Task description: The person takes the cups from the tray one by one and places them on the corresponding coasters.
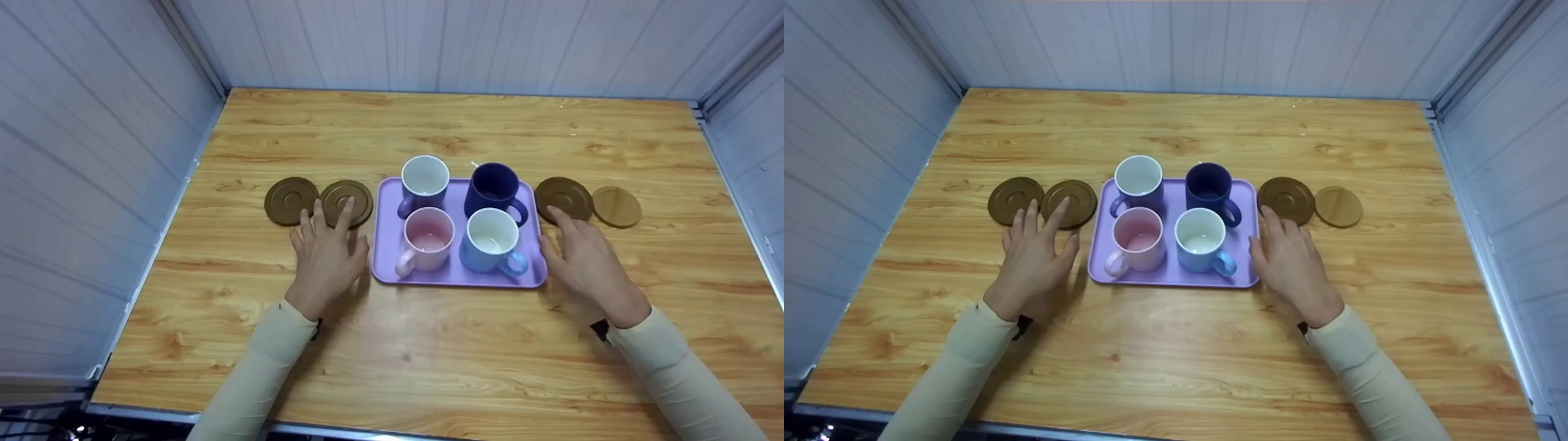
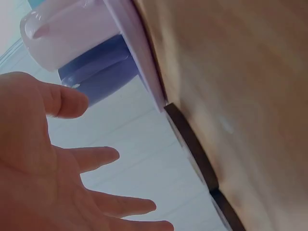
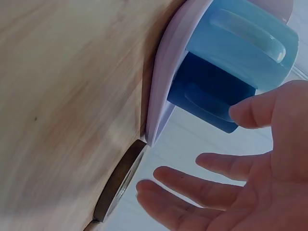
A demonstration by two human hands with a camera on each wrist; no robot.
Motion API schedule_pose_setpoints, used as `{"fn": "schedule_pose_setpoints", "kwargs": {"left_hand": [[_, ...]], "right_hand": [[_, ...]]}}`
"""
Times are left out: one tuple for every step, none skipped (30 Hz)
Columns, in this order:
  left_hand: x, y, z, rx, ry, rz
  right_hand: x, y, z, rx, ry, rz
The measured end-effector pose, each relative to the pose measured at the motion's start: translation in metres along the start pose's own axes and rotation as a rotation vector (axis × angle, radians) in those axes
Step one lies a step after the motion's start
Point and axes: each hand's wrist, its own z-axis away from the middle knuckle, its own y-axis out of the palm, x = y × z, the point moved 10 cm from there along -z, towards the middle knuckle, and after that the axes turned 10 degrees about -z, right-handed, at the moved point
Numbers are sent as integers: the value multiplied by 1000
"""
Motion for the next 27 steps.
{"fn": "schedule_pose_setpoints", "kwargs": {"left_hand": [[0,-2,-2,-14,1,0],[0,-4,-3,-28,2,-2],[-1,-7,-5,-42,4,-3],[-1,-9,-7,-54,7,-2],[-2,-11,-8,-67,10,1],[-2,-13,-9,-78,11,0],[-3,-16,-11,-91,14,-2],[-4,-18,-12,-104,15,-3],[-4,-20,-13,-116,17,-2],[-5,-22,-15,-128,19,-1],[-6,-24,-16,-139,21,-4],[-7,-26,-18,-145,23,-7],[-8,-27,-19,-148,26,-12],[-8,-27,-21,-146,29,-15],[-9,-27,-23,-139,31,-16],[-9,-27,-25,-130,29,-17],[-9,-27,-28,-118,25,-17],[-8,-26,-31,-106,18,-15],[-7,-25,-34,-95,12,-12],[-7,-25,-37,-87,5,-9],[-6,-24,-40,-81,-2,-7],[-5,-24,-43,-77,-8,-7],[-4,-24,-46,-76,-13,-5],[-3,-23,-49,-75,-16,-6],[-3,-23,-52,-71,-19,-8],[-2,-22,-54,-69,-22,-12],[-1,-22,-57,-68,-23,-12]], "right_hand": [[0,1,-1,-3,-4,-1],[0,1,-2,-5,-8,-2],[1,2,-4,-7,-16,-4],[1,3,-5,-8,-22,-5],[2,3,-6,-8,-28,-8],[2,4,-7,-8,-39,-7],[3,5,-8,-7,-48,-6],[3,5,-9,-6,-57,-4],[4,6,-10,-6,-66,0],[4,6,-12,-3,-70,4],[4,7,-13,-1,-75,8],[4,8,-14,2,-78,13],[3,9,-15,10,-72,16],[2,10,-17,19,-67,18],[0,12,-18,31,-60,21],[-2,13,-19,43,-52,22],[-3,14,-20,55,-45,21],[-5,15,-22,67,-38,20],[-6,16,-23,79,-31,19],[-7,17,-24,90,-24,17],[-8,17,-25,100,-18,16],[-9,18,-25,108,-17,13],[-10,19,-26,115,-14,10],[-10,19,-27,122,-12,7],[-10,20,-28,129,-9,3],[-10,21,-28,135,-7,-2],[-10,22,-29,141,-7,-6]]}}
